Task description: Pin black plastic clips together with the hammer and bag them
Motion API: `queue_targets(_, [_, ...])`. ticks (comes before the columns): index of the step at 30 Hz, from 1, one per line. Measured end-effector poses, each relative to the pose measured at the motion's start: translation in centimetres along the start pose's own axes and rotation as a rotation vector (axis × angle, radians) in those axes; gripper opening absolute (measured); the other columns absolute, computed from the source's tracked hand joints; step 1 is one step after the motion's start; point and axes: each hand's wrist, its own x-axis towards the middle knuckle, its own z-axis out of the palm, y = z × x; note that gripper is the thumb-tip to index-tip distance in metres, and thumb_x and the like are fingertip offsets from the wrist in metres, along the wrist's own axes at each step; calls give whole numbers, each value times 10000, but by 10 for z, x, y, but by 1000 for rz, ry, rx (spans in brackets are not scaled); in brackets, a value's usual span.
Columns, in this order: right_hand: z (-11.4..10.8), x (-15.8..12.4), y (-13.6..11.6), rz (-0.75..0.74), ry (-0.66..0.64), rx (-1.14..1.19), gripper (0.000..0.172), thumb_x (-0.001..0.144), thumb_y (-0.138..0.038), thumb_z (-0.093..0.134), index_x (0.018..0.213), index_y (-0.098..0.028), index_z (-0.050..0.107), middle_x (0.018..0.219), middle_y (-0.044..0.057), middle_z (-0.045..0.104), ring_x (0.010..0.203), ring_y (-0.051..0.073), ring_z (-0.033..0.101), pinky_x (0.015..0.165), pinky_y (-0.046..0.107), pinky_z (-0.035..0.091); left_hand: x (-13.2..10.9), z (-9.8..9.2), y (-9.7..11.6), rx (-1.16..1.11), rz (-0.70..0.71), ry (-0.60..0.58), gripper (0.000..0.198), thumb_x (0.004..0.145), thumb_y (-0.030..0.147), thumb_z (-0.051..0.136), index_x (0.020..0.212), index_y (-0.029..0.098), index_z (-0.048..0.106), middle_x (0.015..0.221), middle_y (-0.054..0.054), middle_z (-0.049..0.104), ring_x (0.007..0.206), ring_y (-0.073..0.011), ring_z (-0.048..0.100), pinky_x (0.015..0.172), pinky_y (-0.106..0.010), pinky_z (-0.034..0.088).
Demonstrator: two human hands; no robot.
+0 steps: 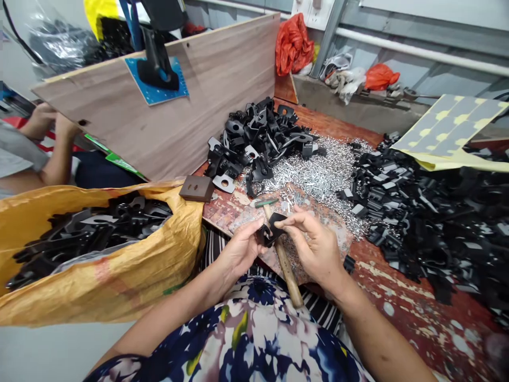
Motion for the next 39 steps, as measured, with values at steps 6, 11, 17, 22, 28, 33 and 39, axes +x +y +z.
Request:
queue_targets(6, [30, -1, 16, 21, 149, 150, 84, 914, -206, 651, 840, -241, 672, 1145, 40, 726, 1155, 231, 624, 1022, 480, 465, -2, 6, -3, -67, -45, -12, 297, 705, 337, 883, 915, 171, 753, 793, -14, 699, 633, -126, 585, 431, -195, 417])
queue_targets(11, [31, -4, 20, -44, 190, -41, 105, 931, -240, 620, 829, -246, 646, 1021, 21, 710, 1041, 223, 626, 1135, 571, 329, -3, 6, -3, -89, -45, -24, 283, 713, 332, 877, 898, 170, 737, 796, -4, 681, 654, -122, 586, 438, -185, 439])
queue_targets(17, [34, -10, 13, -241, 234, -298, 88, 933, -189, 612, 895, -267, 627, 929, -13, 713, 977, 206, 625, 1178, 593, 266, -2, 8, -6, -53, 27, -45, 270, 713, 332, 879, 819, 149, 712, 739, 8, 627, 597, -101, 556, 442, -186, 476])
queue_targets(22, [38, -14, 14, -296, 172, -371, 132, 931, -157, 582, 873, -267, 627, 876, -21, 728, 930, 205, 642, 1174, 580, 280, -2, 7, -8, -1, 91, -20, 226, 752, 307, 849, 765, 147, 689, 687, 23, 591, 568, -89, 536, 457, -178, 472])
queue_targets(28, [34, -22, 18, -258, 210, -230, 153, 885, -112, 626, 882, -265, 618, 874, -32, 745, 880, 193, 659, 1128, 569, 325, -26, -8, -2, -9, 0, -107, 317, 744, 420, 855, 842, 141, 740, 822, -45, 671, 690, -132, 611, 602, -232, 559])
queue_targets(33, [40, -29, 12, -260, 5, -186, 126, 931, -138, 597, 944, -262, 615, 946, -19, 748, 910, 193, 674, 1057, 499, 394, -57, -33, 1, 383, 259, -27, 397, 690, 282, 905, 1010, 211, 680, 918, -28, 684, 795, -159, 637, 690, -232, 526])
queue_targets(39, [26, -37, 26, -27, -244, -668, 320, 934, -510, 620, 887, -197, 575, 782, 59, 627, 701, 222, 599, 619, 338, 409, -75, -67, 27, 778, 338, 223, 321, 915, 442, 671, 1154, 229, 670, 909, -42, 708, 763, -174, 625, 625, -222, 474])
